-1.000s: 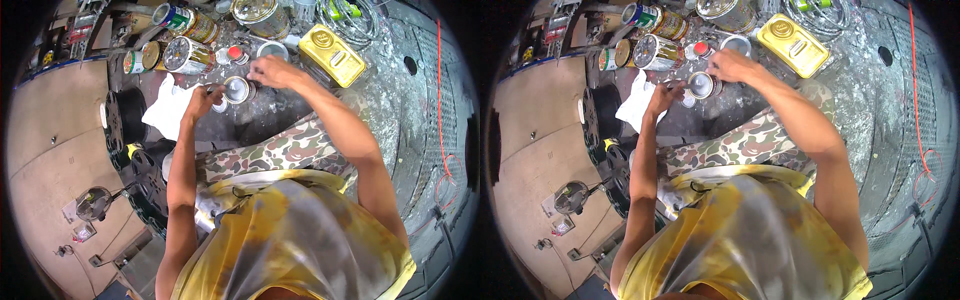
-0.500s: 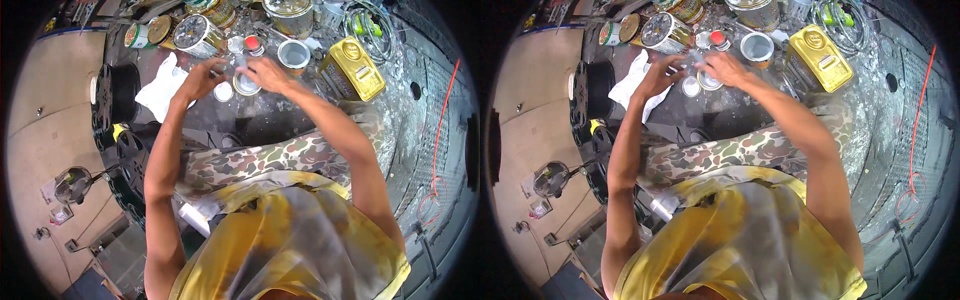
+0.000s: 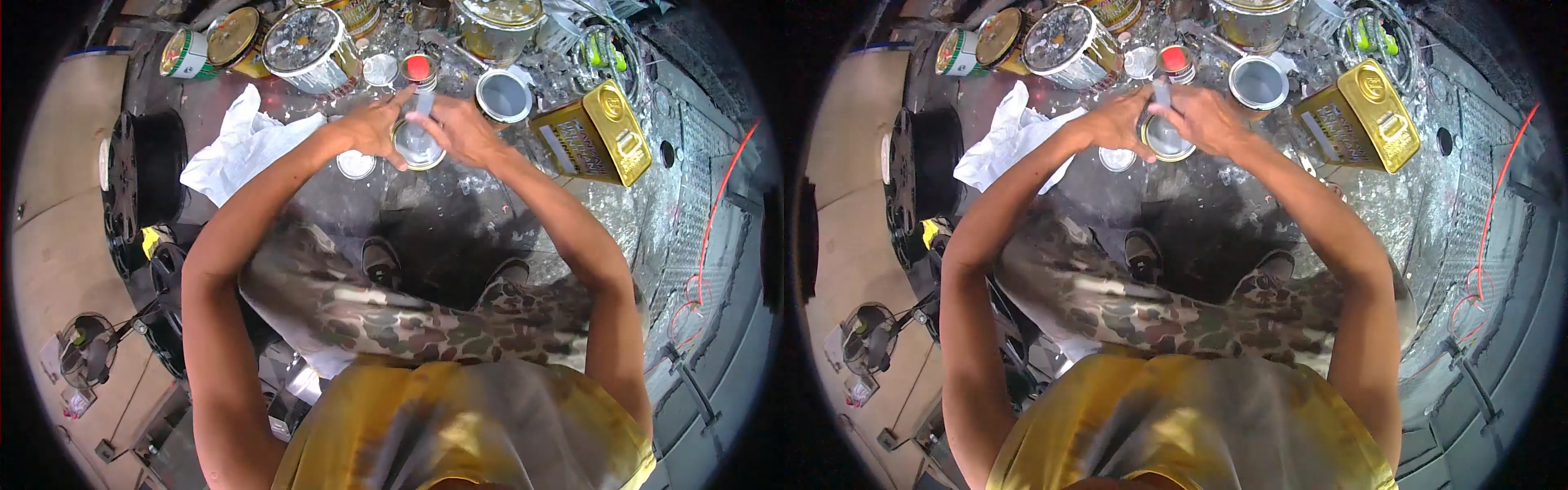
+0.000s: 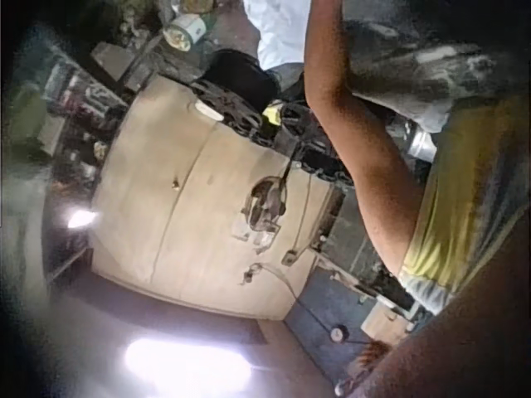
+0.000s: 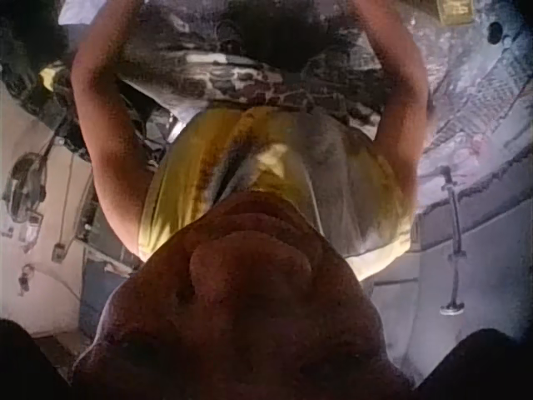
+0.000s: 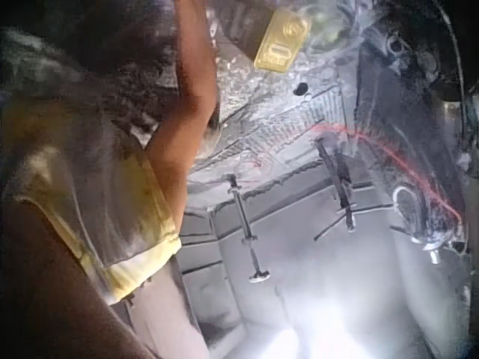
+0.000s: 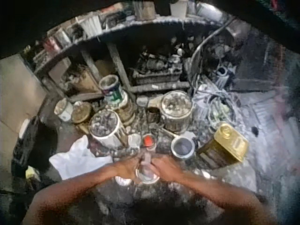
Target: The person prepares paint by opening a can with a palette knife and drawing liquid from it into a tube-like tool. They transfer the liquid between containers at a cluttered workbench containing automotive parts.
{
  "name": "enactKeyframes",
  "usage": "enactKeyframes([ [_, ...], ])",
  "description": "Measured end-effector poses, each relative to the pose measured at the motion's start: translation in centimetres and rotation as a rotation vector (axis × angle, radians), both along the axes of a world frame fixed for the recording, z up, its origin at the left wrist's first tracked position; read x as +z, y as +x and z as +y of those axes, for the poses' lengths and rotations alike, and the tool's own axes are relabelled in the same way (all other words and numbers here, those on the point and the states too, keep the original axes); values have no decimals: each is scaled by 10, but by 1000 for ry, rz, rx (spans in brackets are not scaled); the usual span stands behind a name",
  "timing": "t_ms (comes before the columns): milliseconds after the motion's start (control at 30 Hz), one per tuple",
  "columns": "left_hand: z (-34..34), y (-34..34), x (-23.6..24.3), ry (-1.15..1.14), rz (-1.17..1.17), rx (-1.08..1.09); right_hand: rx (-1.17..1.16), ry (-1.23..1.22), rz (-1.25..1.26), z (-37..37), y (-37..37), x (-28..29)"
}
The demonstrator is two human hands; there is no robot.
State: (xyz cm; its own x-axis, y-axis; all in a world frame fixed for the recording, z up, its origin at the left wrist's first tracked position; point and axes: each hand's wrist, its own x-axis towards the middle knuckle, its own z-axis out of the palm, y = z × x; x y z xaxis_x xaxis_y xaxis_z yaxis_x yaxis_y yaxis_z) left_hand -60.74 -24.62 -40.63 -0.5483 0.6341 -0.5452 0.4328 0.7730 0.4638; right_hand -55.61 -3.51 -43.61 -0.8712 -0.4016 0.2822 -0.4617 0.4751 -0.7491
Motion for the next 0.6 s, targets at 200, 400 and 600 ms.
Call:
enactKeyframes([
  [200, -7, 41, -32, 215, 188, 130, -290, -69, -68, 5, 6, 27],
  [400, -1, 59, -44, 277, 331, 214, -343, -7, -3, -5, 27, -19],
  [600, 10, 68, -49, 285, 377, 259, -345, -36, 84, -7, 31, 6],
])
